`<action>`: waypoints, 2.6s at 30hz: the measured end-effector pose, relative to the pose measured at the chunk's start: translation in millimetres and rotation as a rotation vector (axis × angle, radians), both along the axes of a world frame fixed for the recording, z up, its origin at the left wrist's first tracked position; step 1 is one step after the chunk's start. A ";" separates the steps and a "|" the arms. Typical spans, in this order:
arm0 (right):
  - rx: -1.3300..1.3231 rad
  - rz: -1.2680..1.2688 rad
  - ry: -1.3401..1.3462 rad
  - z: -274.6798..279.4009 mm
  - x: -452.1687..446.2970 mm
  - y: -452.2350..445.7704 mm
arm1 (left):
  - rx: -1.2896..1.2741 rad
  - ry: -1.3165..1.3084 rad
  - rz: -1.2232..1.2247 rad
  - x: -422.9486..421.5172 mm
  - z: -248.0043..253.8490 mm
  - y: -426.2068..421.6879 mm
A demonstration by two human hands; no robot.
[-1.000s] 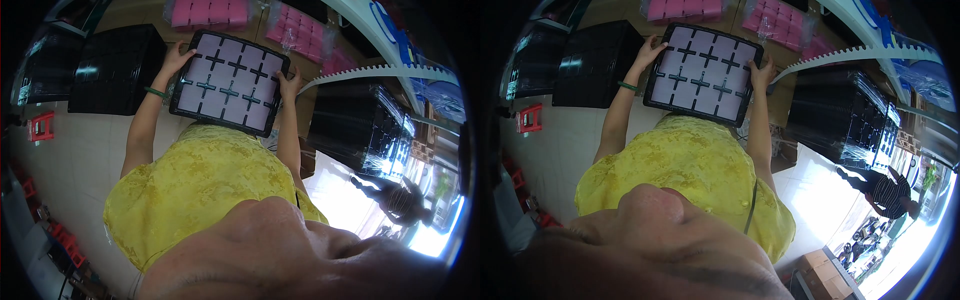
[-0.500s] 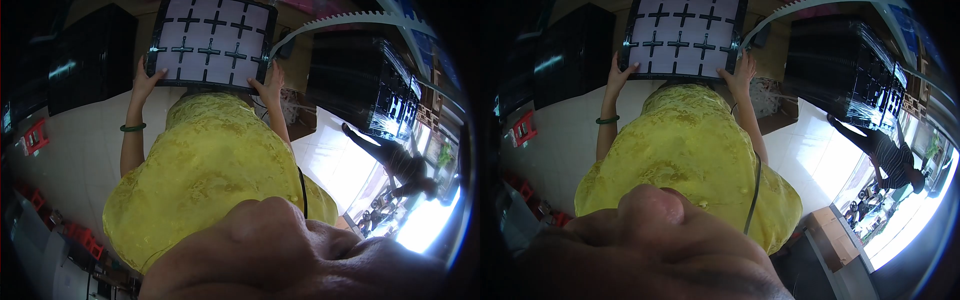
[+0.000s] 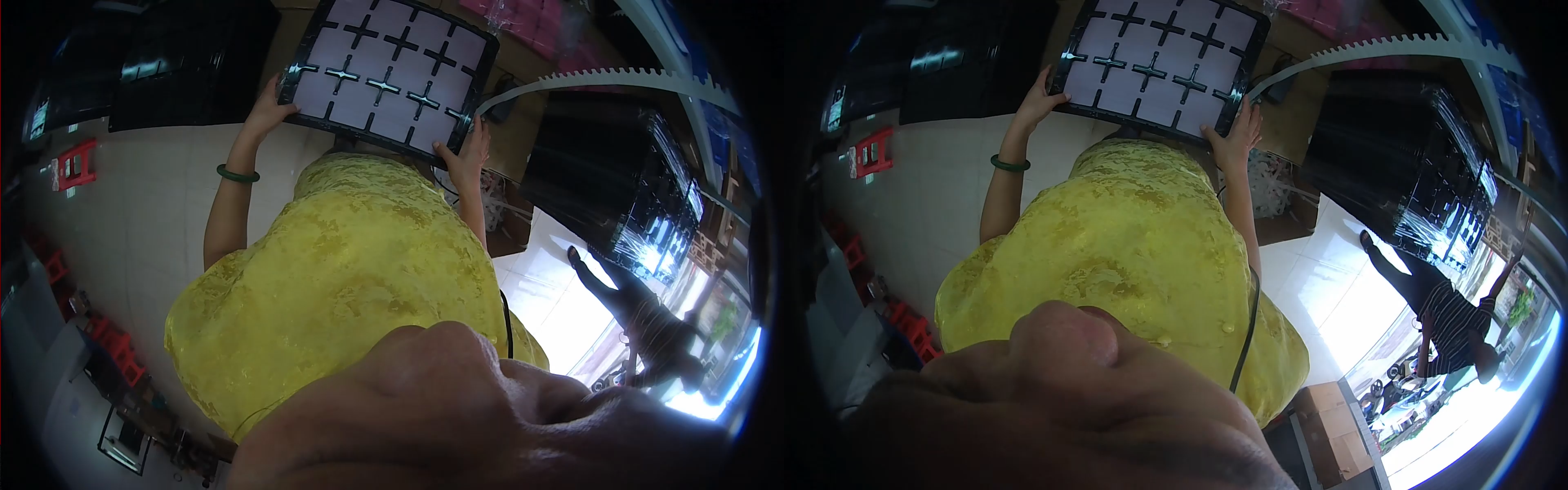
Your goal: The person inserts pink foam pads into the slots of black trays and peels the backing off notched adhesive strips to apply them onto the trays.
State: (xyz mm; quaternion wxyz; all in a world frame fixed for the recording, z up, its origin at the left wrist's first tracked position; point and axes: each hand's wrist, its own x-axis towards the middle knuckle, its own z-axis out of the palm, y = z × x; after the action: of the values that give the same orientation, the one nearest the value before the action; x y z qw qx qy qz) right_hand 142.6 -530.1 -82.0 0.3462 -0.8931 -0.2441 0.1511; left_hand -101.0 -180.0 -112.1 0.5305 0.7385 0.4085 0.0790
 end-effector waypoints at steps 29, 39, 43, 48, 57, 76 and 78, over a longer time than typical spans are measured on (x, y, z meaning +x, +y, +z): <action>-0.283 -0.092 -0.143 24.3 13.3 20.9 | 0.304 0.057 -0.011 226.7 -54.4 148.4; -0.292 -0.089 -0.050 24.9 1.2 20.1 | 0.257 -0.067 -0.102 198.4 -13.6 132.6; -0.265 -0.113 -0.122 21.5 1.8 22.5 | 0.285 0.103 0.012 192.3 -14.0 120.2; -0.155 -0.210 -0.221 26.1 6.1 7.2 | 0.369 0.101 0.157 124.7 7.7 78.0; 0.005 -0.155 -0.258 22.2 3.9 -3.2 | 0.158 -0.189 0.185 43.9 25.4 8.0; 0.162 0.001 -0.172 50.4 -10.6 -6.9 | 1.446 0.163 0.331 -49.6 301.2 45.7; 0.184 0.017 -0.182 49.9 -9.3 -6.9 | 1.426 0.033 0.318 -25.9 228.9 62.8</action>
State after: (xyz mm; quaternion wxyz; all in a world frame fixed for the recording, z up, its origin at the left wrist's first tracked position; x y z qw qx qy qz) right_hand 133.4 -537.0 -32.1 0.4019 -0.8655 -0.2949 0.0494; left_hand -126.9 -117.3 116.8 -0.1035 0.8373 0.3681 0.3908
